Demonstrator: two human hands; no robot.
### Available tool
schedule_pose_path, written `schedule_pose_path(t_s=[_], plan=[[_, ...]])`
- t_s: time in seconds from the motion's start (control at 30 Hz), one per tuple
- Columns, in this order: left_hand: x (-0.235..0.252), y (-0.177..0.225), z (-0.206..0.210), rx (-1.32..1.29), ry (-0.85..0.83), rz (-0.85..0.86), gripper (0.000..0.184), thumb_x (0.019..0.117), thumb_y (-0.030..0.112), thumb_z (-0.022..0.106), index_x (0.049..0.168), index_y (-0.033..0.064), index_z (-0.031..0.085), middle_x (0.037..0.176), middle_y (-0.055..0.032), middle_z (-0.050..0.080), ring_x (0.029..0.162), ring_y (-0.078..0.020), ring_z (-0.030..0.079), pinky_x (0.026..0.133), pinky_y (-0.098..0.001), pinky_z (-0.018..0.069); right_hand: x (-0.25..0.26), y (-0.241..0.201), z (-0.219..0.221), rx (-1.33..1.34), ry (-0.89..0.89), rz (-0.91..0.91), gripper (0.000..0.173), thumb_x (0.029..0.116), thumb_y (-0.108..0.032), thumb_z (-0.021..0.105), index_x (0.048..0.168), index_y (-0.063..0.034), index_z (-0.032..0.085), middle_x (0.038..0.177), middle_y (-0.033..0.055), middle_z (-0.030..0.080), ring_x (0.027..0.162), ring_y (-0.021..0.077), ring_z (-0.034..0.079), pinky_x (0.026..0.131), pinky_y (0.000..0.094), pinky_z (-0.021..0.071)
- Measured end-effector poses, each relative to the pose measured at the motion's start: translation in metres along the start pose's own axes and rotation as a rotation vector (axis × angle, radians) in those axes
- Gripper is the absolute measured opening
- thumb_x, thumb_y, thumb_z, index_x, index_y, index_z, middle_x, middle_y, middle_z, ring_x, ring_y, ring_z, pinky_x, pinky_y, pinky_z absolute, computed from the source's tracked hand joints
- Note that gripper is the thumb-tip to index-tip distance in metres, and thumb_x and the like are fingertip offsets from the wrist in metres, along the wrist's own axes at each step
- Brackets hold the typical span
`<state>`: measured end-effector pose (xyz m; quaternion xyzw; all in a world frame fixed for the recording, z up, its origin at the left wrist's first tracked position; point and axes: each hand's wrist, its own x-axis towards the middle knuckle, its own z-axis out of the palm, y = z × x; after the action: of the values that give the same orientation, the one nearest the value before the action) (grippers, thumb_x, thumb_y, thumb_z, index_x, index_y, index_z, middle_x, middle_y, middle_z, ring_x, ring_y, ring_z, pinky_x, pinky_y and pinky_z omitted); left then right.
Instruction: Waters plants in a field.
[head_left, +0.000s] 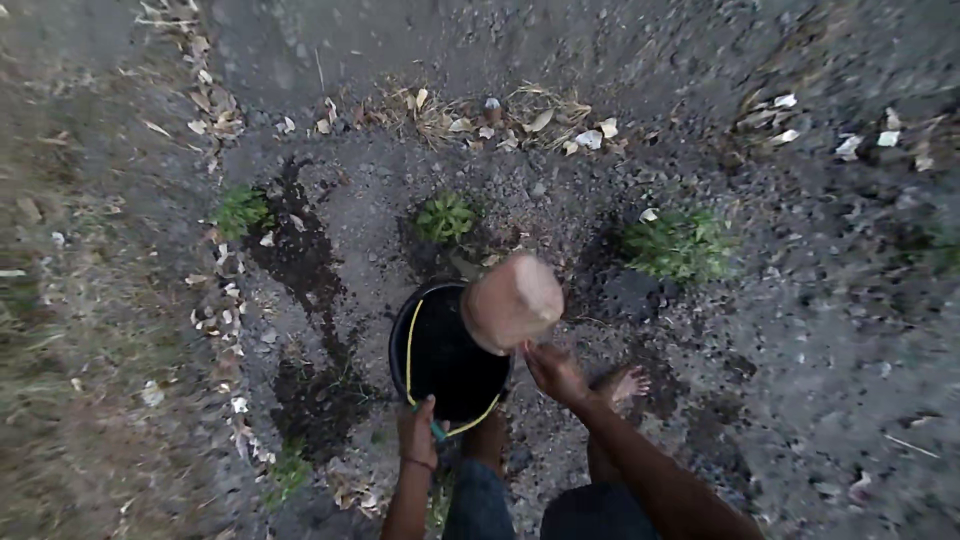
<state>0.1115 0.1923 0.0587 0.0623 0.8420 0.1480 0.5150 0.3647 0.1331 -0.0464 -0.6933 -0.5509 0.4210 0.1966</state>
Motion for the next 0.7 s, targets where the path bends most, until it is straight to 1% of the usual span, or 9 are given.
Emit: schedule_pose_path(t_s=[0.1, 0.17, 0.23, 0.3, 0.47, 0.53, 0.6, 0.63, 0.7], plan=[[-0.053, -0.014, 0.034, 0.08, -0.057, 0.092, 0.018, 0.1005, 0.006, 0.061, 0.113, -0.0036, 0.054, 0.079, -0.0086, 0.054, 0.059, -0.0161, 0.057, 0.053, -0.0341, 0.0557, -0.04, 0.045, -0.023, -0.146, -0.238, -0.069, 0.041, 0.1043, -0.022, 0.054, 0.144, -0.0268, 0.062, 0.103, 0.0221, 0.072, 0.081, 0.039, 0.073, 0.07, 0.0547, 0.0598], [-0.091, -0.025, 0.055, 0.147, -0.113, 0.144, 0.029, 0.1002, 0.005, 0.061, 0.126, -0.0048, 0.05, 0.087, -0.0111, 0.056, 0.065, -0.0175, 0.059, 0.055, -0.0349, 0.0559, -0.043, 0.071, -0.041, -0.194, -0.494, -0.062, 0.048, 0.1083, -0.019, 0.044, 0.154, -0.0352, 0.048, 0.119, 0.025, 0.068, 0.099, 0.0439, 0.07, 0.082, 0.06, 0.0571], [-0.134, -0.035, 0.076, 0.239, -0.16, 0.21, 0.033, 0.0992, 0.002, 0.059, 0.13, -0.0051, 0.048, 0.086, -0.0099, 0.056, 0.064, -0.0159, 0.06, 0.054, -0.034, 0.0566, -0.036, 0.09, -0.062, -0.185, -0.574, -0.118, 0.049, 0.1082, -0.011, 0.042, 0.155, -0.0263, 0.048, 0.128, 0.0298, 0.062, 0.113, 0.0499, 0.063, 0.093, 0.0635, 0.0514], [-0.171, -0.044, 0.101, 0.351, -0.227, 0.273, 0.029, 0.099, 0.001, 0.057, 0.126, -0.0043, 0.047, 0.081, -0.0058, 0.056, 0.061, -0.0125, 0.06, 0.054, -0.0325, 0.0575, -0.033, 0.115, -0.078, -0.18, -0.457, -0.142, 0.045, 0.1072, -0.008, 0.044, 0.151, -0.019, 0.052, 0.13, 0.0311, 0.061, 0.116, 0.052, 0.061, 0.094, 0.0648, 0.0509], [-0.235, -0.068, 0.185, 0.548, -0.378, 0.407, 0.002, 0.0987, 0.003, 0.055, 0.097, 0.004, 0.054, 0.07, 0.0002, 0.057, 0.056, -0.0111, 0.06, 0.052, -0.0337, 0.0588, -0.095, 0.153, -0.134, 0.108, -0.479, 0.348, 0.05, 0.1027, -0.006, 0.052, 0.152, -0.0114, 0.048, 0.137, 0.0326, 0.056, 0.122, 0.0532, 0.058, 0.097, 0.0696, 0.0479], [-0.262, -0.079, 0.232, 0.598, -0.407, 0.423, 0.013, 0.0992, 0.003, 0.056, 0.087, 0.0074, 0.054, 0.067, 0.0012, 0.054, 0.054, -0.0109, 0.057, 0.053, -0.0329, 0.0585, -0.132, 0.173, -0.14, 0.41, -0.424, 0.431, 0.041, 0.0972, -0.011, 0.064, 0.138, -0.0027, 0.059, 0.124, 0.0295, 0.065, 0.114, 0.047, 0.063, 0.096, 0.0667, 0.0499], [-0.289, -0.092, 0.28, 0.667, -0.425, 0.425, 0.011, 0.1006, 0.006, 0.056, 0.09, 0.0069, 0.053, 0.068, 0.0004, 0.052, 0.054, -0.0116, 0.056, 0.053, -0.0333, 0.0584, -0.163, 0.201, -0.152, 0.814, -0.304, 0.515, 0.027, 0.0985, -0.015, 0.065, 0.12, 0.0019, 0.066, 0.091, 0.0181, 0.067, 0.075, 0.0282, 0.063, 0.07, 0.0478, 0.0538], [-0.302, -0.101, 0.302, 0.692, -0.423, 0.427, 0.011, 0.1006, 0.007, 0.056, 0.09, 0.0068, 0.053, 0.069, -0.0001, 0.051, 0.055, -0.0118, 0.055, 0.052, -0.0331, 0.0573, -0.181, 0.216, -0.162, 1.065, -0.262, 0.561, 0.024, 0.1005, -0.016, 0.061, 0.12, -0.0016, 0.062, 0.077, 0.0066, 0.058, 0.058, 0.0154, 0.052, 0.055, 0.0337, 0.0466], [-0.324, -0.123, 0.343, 0.713, -0.423, 0.429, 0.009, 0.1, 0.007, 0.057, 0.091, 0.0058, 0.055, 0.07, -0.0009, 0.05, 0.055, -0.0125, 0.054, 0.052, -0.0335, 0.0564, -0.221, 0.249, -0.182, 1.57, -0.177, 0.582, 0.03, 0.1008, -0.012, 0.053, 0.13, -0.0097, 0.057, 0.071, -0.005, 0.051, 0.049, 0.0034, 0.041, 0.044, 0.0207, 0.0367]])
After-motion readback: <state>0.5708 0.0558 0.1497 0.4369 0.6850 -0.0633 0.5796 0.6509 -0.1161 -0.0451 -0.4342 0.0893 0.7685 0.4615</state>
